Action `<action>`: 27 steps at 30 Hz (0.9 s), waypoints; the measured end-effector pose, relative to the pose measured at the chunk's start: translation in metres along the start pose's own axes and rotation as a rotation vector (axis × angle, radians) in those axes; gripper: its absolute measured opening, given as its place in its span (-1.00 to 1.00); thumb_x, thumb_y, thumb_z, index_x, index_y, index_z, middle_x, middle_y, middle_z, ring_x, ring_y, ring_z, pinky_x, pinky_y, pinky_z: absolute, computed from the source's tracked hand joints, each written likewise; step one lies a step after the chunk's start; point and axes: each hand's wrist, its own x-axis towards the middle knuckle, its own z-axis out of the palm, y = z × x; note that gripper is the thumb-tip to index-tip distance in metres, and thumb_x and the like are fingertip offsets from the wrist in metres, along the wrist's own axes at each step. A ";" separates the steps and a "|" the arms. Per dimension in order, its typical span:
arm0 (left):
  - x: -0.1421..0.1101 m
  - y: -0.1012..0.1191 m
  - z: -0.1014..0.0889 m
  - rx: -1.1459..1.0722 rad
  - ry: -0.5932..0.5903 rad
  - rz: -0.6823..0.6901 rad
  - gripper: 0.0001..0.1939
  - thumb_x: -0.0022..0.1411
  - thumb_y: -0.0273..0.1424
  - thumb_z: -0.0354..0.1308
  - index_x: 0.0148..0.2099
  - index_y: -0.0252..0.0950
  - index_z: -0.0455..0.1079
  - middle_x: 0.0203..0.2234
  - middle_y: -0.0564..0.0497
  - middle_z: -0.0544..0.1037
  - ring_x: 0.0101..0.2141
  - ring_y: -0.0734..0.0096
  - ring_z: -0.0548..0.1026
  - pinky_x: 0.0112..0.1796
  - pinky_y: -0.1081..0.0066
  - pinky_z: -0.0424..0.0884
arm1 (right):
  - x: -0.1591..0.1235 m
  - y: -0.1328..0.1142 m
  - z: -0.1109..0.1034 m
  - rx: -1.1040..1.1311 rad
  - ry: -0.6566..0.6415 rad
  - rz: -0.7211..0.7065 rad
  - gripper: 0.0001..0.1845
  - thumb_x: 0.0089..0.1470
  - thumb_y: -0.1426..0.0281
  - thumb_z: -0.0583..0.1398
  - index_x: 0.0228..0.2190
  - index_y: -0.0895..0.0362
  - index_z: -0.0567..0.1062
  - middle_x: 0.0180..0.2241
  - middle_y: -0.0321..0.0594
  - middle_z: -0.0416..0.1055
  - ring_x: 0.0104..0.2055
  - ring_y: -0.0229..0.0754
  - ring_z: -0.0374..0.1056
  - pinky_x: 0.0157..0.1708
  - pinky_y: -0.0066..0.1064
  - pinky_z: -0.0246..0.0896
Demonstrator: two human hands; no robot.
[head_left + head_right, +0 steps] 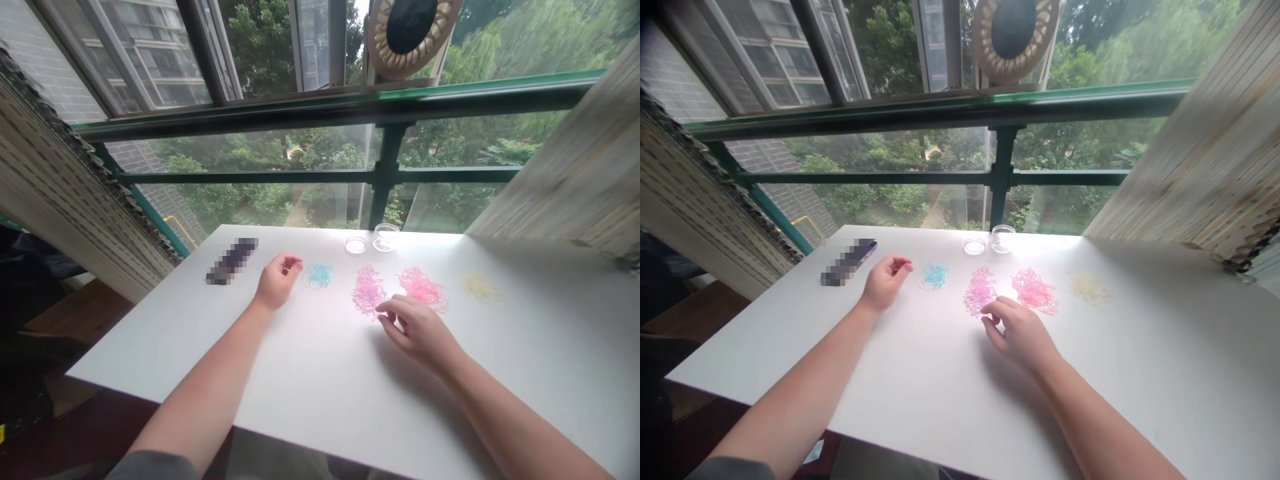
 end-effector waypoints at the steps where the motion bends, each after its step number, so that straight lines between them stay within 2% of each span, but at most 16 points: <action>1: -0.006 0.007 0.009 -0.010 -0.084 0.024 -0.79 0.14 -0.27 0.13 -0.27 -0.32 0.36 -0.43 -0.01 0.49 -0.40 0.43 0.44 -0.35 0.45 0.34 | 0.001 -0.001 0.002 0.008 0.003 -0.008 -0.87 0.03 0.47 0.11 -0.34 0.10 0.44 -0.48 -0.28 0.34 -0.53 -0.31 0.20 -0.49 -0.46 0.11; 5: -0.026 0.034 0.034 -0.021 -0.364 0.120 -0.83 0.14 -0.29 0.15 -0.32 -0.30 0.32 -0.48 0.03 0.47 -0.46 0.48 0.40 -0.37 0.46 0.32 | 0.003 -0.008 0.007 0.067 0.025 -0.029 -0.80 0.00 0.49 0.14 -0.27 0.10 0.43 -0.46 -0.29 0.34 -0.54 -0.33 0.18 -0.49 -0.47 0.12; 8: -0.032 0.048 0.042 0.001 -0.477 0.184 -0.85 0.15 -0.31 0.14 -0.34 -0.30 0.32 -0.50 0.03 0.46 -0.47 0.49 0.38 -0.36 0.45 0.32 | 0.004 -0.010 0.009 0.135 0.068 -0.036 -0.77 -0.02 0.48 0.16 -0.24 0.10 0.42 -0.47 -0.30 0.34 -0.55 -0.34 0.15 -0.51 -0.48 0.12; 16: -0.044 0.061 0.052 -0.034 -0.624 0.193 -0.87 0.14 -0.33 0.14 -0.36 -0.28 0.30 -0.48 0.03 0.48 -0.45 0.48 0.40 -0.35 0.44 0.35 | 0.006 -0.009 0.011 0.180 0.129 -0.073 -0.83 0.00 0.48 0.16 -0.28 0.10 0.42 -0.47 -0.28 0.33 -0.55 -0.34 0.16 -0.51 -0.48 0.11; 27: -0.043 0.063 0.052 -0.020 -0.641 0.256 -0.88 0.16 -0.34 0.12 -0.33 -0.29 0.39 -0.46 0.02 0.53 -0.43 0.48 0.44 -0.34 0.45 0.35 | 0.005 -0.014 0.006 0.227 0.051 -0.091 -0.85 -0.04 0.50 0.17 -0.33 0.13 0.44 -0.48 -0.31 0.31 -0.55 -0.37 0.13 -0.53 -0.51 0.10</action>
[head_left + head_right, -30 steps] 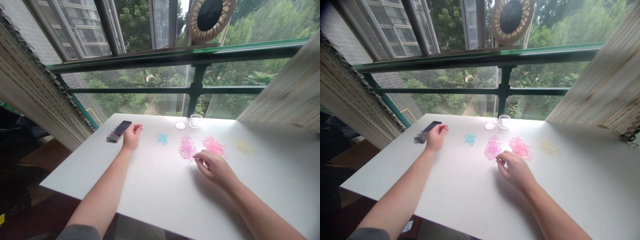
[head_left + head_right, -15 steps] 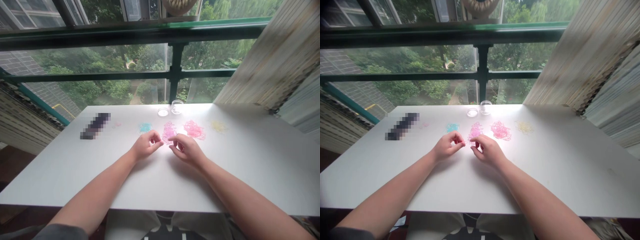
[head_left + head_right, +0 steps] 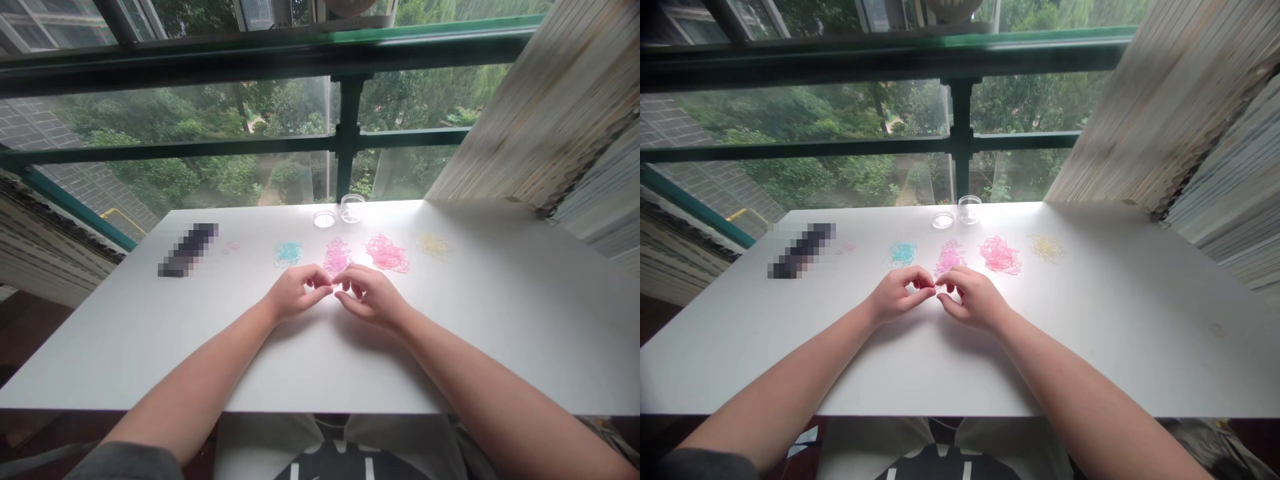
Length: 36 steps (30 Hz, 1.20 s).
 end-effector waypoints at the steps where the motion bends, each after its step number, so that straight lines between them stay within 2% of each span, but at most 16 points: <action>1: 0.000 0.000 0.000 0.005 -0.005 0.006 -0.88 0.16 -0.34 0.12 -0.33 -0.29 0.40 -0.46 0.02 0.54 -0.43 0.48 0.44 -0.34 0.45 0.35 | 0.000 0.000 0.000 0.003 0.002 -0.004 -0.88 -0.02 0.49 0.16 -0.35 0.13 0.45 -0.49 -0.30 0.30 -0.54 -0.36 0.14 -0.52 -0.51 0.10; 5: 0.001 0.001 0.000 0.015 -0.010 0.013 -0.88 0.15 -0.34 0.14 -0.34 -0.28 0.42 -0.47 0.02 0.54 -0.44 0.47 0.46 -0.33 0.45 0.36 | 0.001 0.002 0.000 -0.006 0.023 -0.015 -0.93 0.02 0.49 0.14 -0.43 0.13 0.44 -0.52 -0.30 0.29 -0.53 -0.35 0.15 -0.51 -0.50 0.09; 16: -0.001 -0.001 -0.002 -0.021 0.057 0.025 -0.87 0.10 -0.35 0.17 -0.30 -0.30 0.40 -0.42 -0.02 0.55 -0.41 0.44 0.48 -0.29 0.41 0.40 | 0.000 0.005 0.000 -0.012 0.052 -0.019 -0.92 0.01 0.48 0.15 -0.43 0.11 0.46 -0.51 -0.29 0.29 -0.54 -0.34 0.16 -0.53 -0.50 0.10; 21: -0.001 -0.002 -0.003 0.042 0.046 0.056 -0.85 0.05 -0.34 0.22 -0.30 -0.28 0.41 -0.43 0.00 0.55 -0.41 0.44 0.48 -0.32 0.43 0.38 | 0.000 0.005 -0.001 -0.016 0.069 -0.016 -0.92 0.01 0.49 0.15 -0.42 0.12 0.46 -0.52 -0.29 0.29 -0.54 -0.34 0.16 -0.52 -0.50 0.11; 27: 0.001 -0.002 -0.003 0.090 0.040 0.054 -0.91 0.12 -0.37 0.14 -0.37 -0.27 0.42 -0.49 0.03 0.55 -0.45 0.46 0.46 -0.34 0.43 0.35 | 0.000 0.006 0.000 -0.032 0.049 -0.014 -0.93 0.02 0.47 0.15 -0.42 0.11 0.46 -0.51 -0.29 0.30 -0.54 -0.34 0.17 -0.52 -0.49 0.12; 36: 0.000 -0.001 -0.003 0.104 0.010 0.037 -0.91 0.12 -0.37 0.12 -0.39 -0.26 0.41 -0.50 0.04 0.54 -0.47 0.46 0.46 -0.36 0.44 0.34 | -0.002 0.007 0.000 -0.040 0.039 0.004 -0.94 0.00 0.46 0.17 -0.40 0.11 0.44 -0.50 -0.29 0.32 -0.53 -0.34 0.17 -0.51 -0.48 0.12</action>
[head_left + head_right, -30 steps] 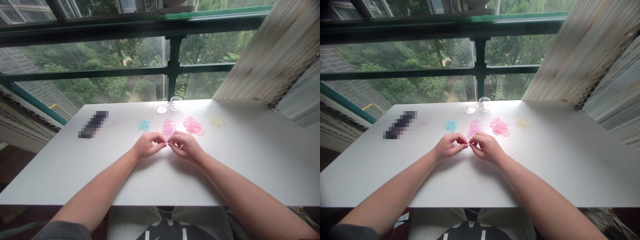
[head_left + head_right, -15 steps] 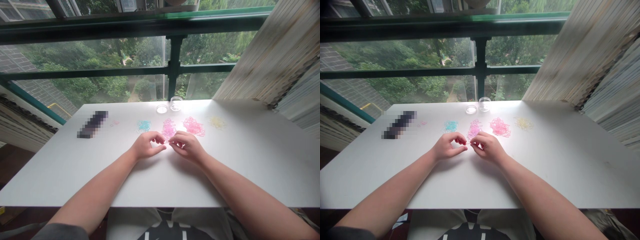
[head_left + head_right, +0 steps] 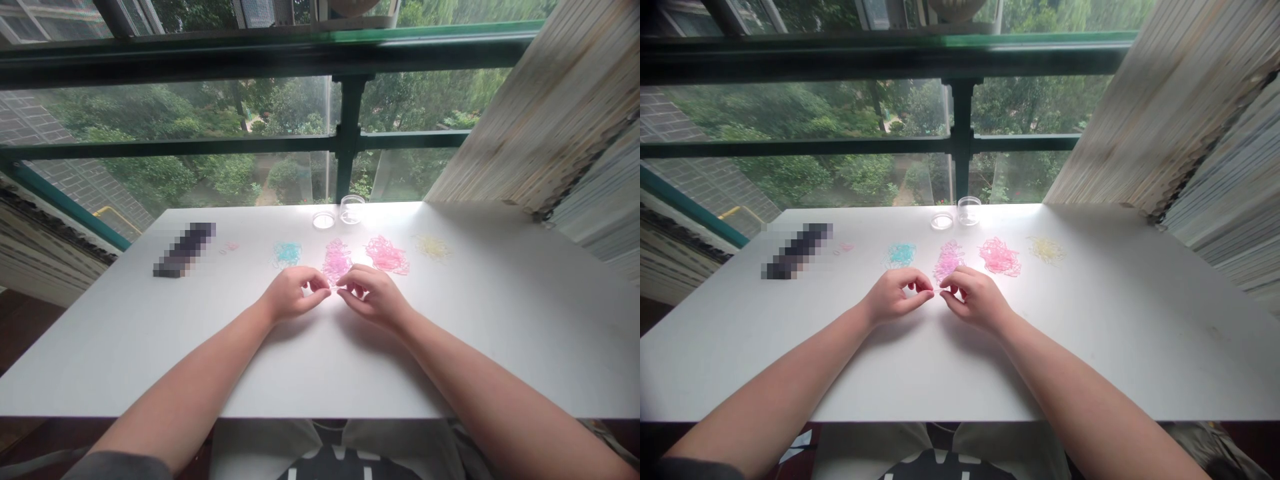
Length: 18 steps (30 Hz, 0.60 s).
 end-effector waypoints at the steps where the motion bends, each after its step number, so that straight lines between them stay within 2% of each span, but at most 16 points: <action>1: 0.000 0.000 0.000 0.000 0.002 0.003 -0.91 0.12 -0.38 0.12 -0.39 -0.26 0.41 -0.50 0.04 0.54 -0.47 0.47 0.46 -0.36 0.44 0.33 | 0.000 0.000 0.000 0.002 0.002 -0.002 -0.94 0.00 0.46 0.17 -0.40 0.11 0.44 -0.50 -0.29 0.31 -0.53 -0.34 0.17 -0.51 -0.48 0.12; 10: 0.000 -0.001 0.001 0.003 -0.008 -0.016 -0.90 0.13 -0.37 0.12 -0.38 -0.27 0.41 -0.50 0.04 0.54 -0.46 0.46 0.46 -0.37 0.44 0.32 | 0.001 0.000 -0.001 -0.004 0.002 0.014 -0.94 0.00 0.49 0.16 -0.44 0.12 0.44 -0.52 -0.30 0.30 -0.53 -0.34 0.18 -0.51 -0.49 0.12; 18: -0.004 -0.015 -0.014 -0.003 0.086 -0.095 -0.85 0.17 -0.32 0.09 -0.32 -0.30 0.40 -0.50 0.04 0.51 -0.48 0.49 0.42 -0.43 0.48 0.28 | 0.003 0.016 -0.007 -0.214 0.028 0.217 -0.91 -0.04 0.52 0.16 -0.48 0.13 0.46 -0.49 -0.29 0.35 -0.50 -0.32 0.22 -0.47 -0.48 0.12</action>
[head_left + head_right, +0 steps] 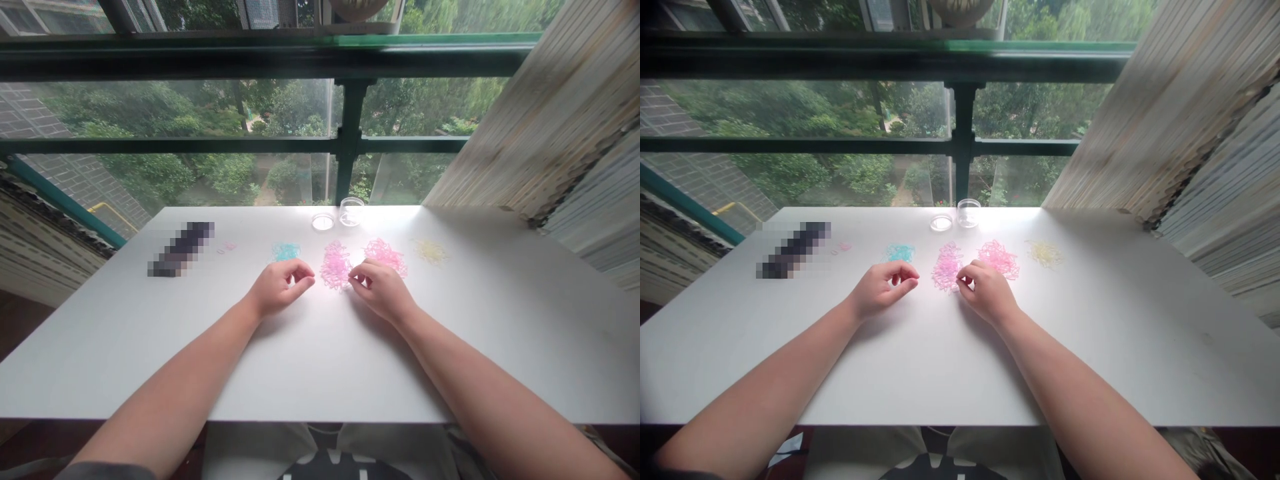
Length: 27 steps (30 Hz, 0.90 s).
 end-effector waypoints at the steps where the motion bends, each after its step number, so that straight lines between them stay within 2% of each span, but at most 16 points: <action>1: -0.001 -0.002 -0.002 -0.004 0.003 -0.011 -0.84 0.18 -0.31 0.09 -0.31 -0.30 0.40 -0.50 0.04 0.51 -0.48 0.49 0.41 -0.44 0.49 0.28 | 0.001 0.002 0.000 -0.020 -0.003 0.018 -0.91 -0.04 0.52 0.16 -0.49 0.13 0.47 -0.48 -0.30 0.35 -0.50 -0.32 0.22 -0.47 -0.48 0.12; 11: -0.004 -0.009 -0.015 -0.011 0.065 -0.062 -0.77 0.22 -0.25 0.04 -0.28 -0.30 0.39 -0.55 0.05 0.49 -0.55 0.50 0.34 -0.46 0.49 0.27 | 0.002 0.002 0.003 -0.111 -0.059 0.067 -0.89 -0.02 0.48 0.17 -0.45 0.09 0.52 -0.44 -0.28 0.39 -0.49 -0.31 0.26 -0.44 -0.46 0.13; 15: -0.005 -0.011 -0.017 -0.009 0.085 -0.081 -0.76 0.22 -0.24 0.04 -0.28 -0.30 0.40 -0.55 0.05 0.49 -0.54 0.49 0.37 -0.45 0.48 0.29 | -0.001 0.002 0.002 -0.065 -0.116 0.065 -0.86 -0.01 0.43 0.17 -0.36 0.08 0.54 -0.41 -0.27 0.39 -0.49 -0.30 0.26 -0.42 -0.44 0.16; 19: -0.006 -0.011 -0.020 -0.016 0.101 -0.079 -0.77 0.22 -0.25 0.04 -0.29 -0.30 0.40 -0.56 0.05 0.49 -0.53 0.48 0.39 -0.44 0.49 0.30 | -0.003 0.003 -0.004 -0.017 -0.119 0.042 -0.72 -0.01 0.50 0.11 -0.22 0.10 0.49 -0.35 -0.24 0.40 -0.48 -0.31 0.25 -0.41 -0.43 0.18; 23: -0.006 -0.012 -0.022 -0.012 0.117 -0.067 -0.76 0.21 -0.24 0.05 -0.30 -0.31 0.41 -0.57 0.05 0.48 -0.55 0.49 0.37 -0.46 0.50 0.29 | -0.003 0.005 -0.014 0.026 -0.081 0.053 -0.71 -0.06 0.58 0.07 -0.27 0.12 0.44 -0.40 -0.27 0.43 -0.48 -0.30 0.24 -0.41 -0.44 0.17; 27: -0.006 -0.014 -0.027 -0.002 0.176 -0.052 -0.75 0.21 -0.24 0.05 -0.32 -0.33 0.41 -0.58 0.05 0.47 -0.56 0.49 0.39 -0.47 0.50 0.28 | -0.005 0.003 -0.018 0.125 -0.176 0.092 -0.75 -0.02 0.56 0.04 -0.28 0.12 0.41 -0.46 -0.31 0.46 -0.54 -0.33 0.23 -0.48 -0.47 0.14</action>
